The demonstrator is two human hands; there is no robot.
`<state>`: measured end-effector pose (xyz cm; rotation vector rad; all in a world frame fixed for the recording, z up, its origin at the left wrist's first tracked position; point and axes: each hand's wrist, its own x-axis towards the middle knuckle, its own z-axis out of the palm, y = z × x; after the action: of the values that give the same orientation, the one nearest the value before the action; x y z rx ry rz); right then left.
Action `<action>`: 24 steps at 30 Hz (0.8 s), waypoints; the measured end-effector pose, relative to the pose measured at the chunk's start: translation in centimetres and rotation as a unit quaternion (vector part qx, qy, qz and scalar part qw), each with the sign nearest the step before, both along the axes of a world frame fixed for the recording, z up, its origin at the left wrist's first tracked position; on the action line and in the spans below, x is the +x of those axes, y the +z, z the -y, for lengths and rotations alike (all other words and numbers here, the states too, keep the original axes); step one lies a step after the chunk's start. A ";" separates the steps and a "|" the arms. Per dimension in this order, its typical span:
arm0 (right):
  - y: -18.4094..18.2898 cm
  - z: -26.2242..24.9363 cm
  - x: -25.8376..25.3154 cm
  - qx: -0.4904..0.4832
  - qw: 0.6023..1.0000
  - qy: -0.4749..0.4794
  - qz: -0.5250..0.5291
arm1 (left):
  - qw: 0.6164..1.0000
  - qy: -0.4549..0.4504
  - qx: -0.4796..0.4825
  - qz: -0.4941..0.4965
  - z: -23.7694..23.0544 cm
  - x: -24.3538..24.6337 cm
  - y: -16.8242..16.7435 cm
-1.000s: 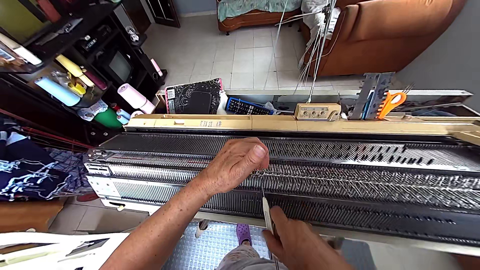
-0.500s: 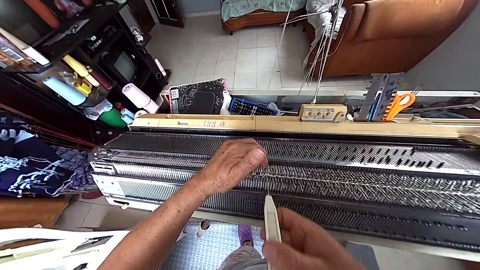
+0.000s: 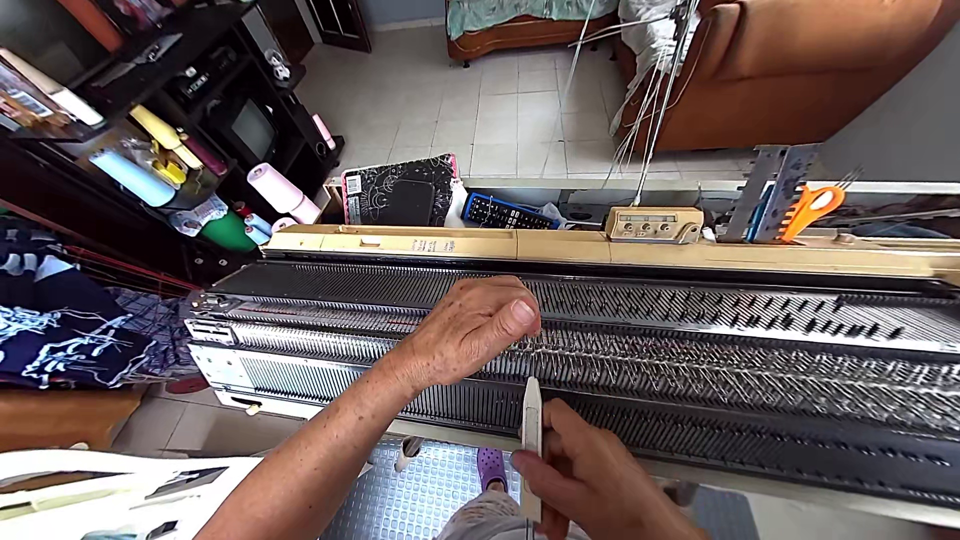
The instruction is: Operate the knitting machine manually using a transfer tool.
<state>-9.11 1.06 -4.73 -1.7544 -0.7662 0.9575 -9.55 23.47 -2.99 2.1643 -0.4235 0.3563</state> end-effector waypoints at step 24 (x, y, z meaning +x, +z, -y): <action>1.7 -1.1 0.3 0.059 0.974 -0.028 -0.217 | 0.999 0.037 0.020 0.024 -0.3 -0.4 0.1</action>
<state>-8.79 2.11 -2.99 -1.3872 -0.4770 1.1800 -9.92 23.73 -2.90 2.2191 -0.3802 0.4445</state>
